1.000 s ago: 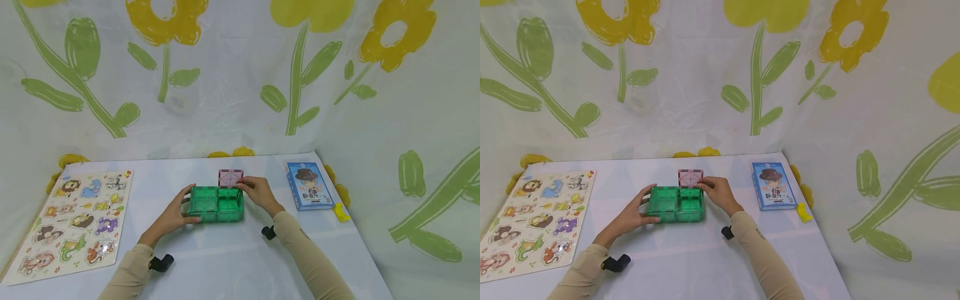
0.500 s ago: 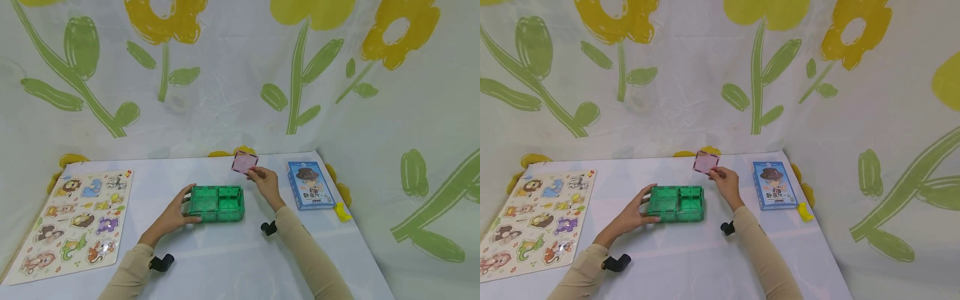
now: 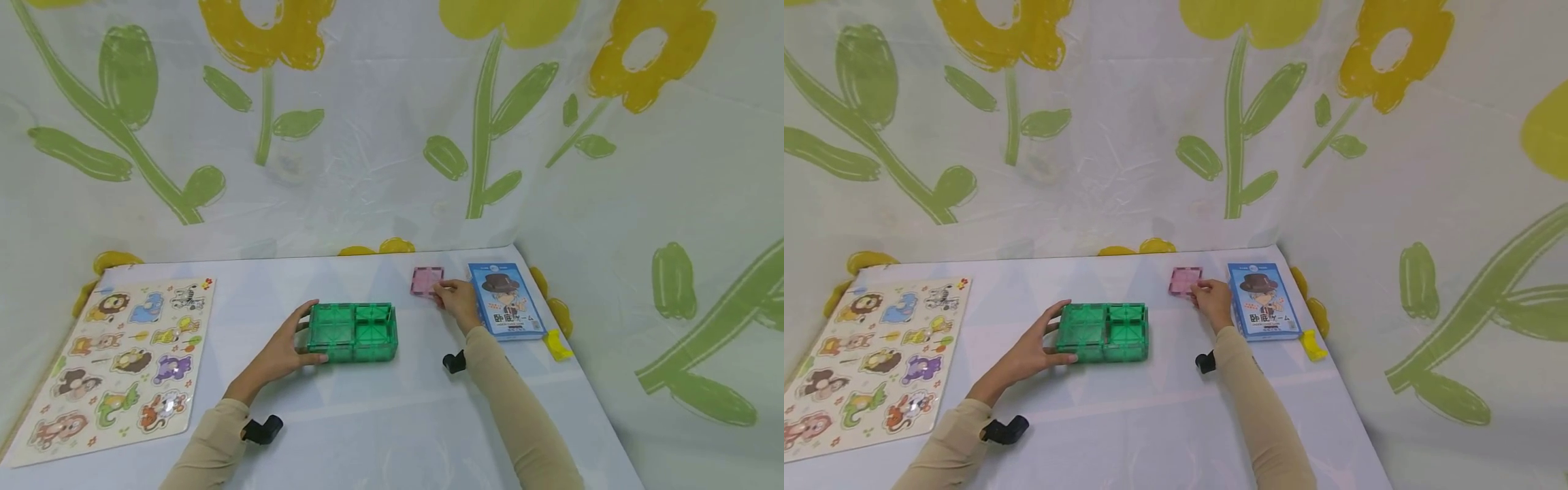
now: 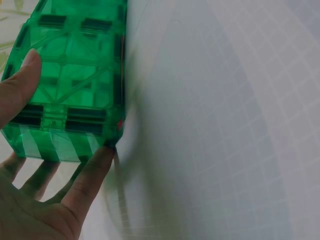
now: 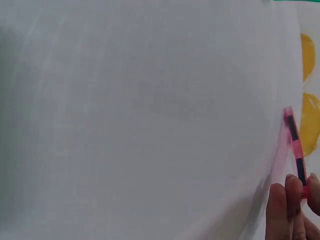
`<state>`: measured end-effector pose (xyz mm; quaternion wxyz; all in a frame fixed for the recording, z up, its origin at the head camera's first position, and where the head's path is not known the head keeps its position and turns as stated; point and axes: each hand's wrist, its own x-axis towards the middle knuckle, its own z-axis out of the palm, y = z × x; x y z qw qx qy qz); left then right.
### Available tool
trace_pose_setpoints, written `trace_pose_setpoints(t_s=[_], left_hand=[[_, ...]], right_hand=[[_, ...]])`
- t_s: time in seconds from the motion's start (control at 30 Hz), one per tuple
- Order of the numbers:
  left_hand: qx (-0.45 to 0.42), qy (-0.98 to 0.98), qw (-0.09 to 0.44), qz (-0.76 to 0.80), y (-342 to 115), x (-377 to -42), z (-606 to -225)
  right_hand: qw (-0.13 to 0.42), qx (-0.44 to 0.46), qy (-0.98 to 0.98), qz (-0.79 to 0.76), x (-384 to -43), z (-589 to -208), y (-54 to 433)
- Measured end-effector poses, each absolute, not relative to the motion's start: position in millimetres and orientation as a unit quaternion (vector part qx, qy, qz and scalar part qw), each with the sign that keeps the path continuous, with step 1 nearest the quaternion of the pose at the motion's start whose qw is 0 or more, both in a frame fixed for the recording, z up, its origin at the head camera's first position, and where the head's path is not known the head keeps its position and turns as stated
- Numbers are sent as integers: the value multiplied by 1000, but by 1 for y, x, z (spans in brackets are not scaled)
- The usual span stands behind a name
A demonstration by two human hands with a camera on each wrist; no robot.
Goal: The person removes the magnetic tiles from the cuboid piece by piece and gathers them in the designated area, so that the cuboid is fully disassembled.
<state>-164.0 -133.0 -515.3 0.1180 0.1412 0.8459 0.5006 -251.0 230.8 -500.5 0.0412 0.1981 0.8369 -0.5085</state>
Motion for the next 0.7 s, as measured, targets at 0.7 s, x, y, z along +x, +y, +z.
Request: trace_pose_setpoints(t_s=[0.7], left_hand=[[143, 843, 120, 505, -133, -163, -514]], right_hand=[[42, 218, 852, -474, -257, -510, 242]])
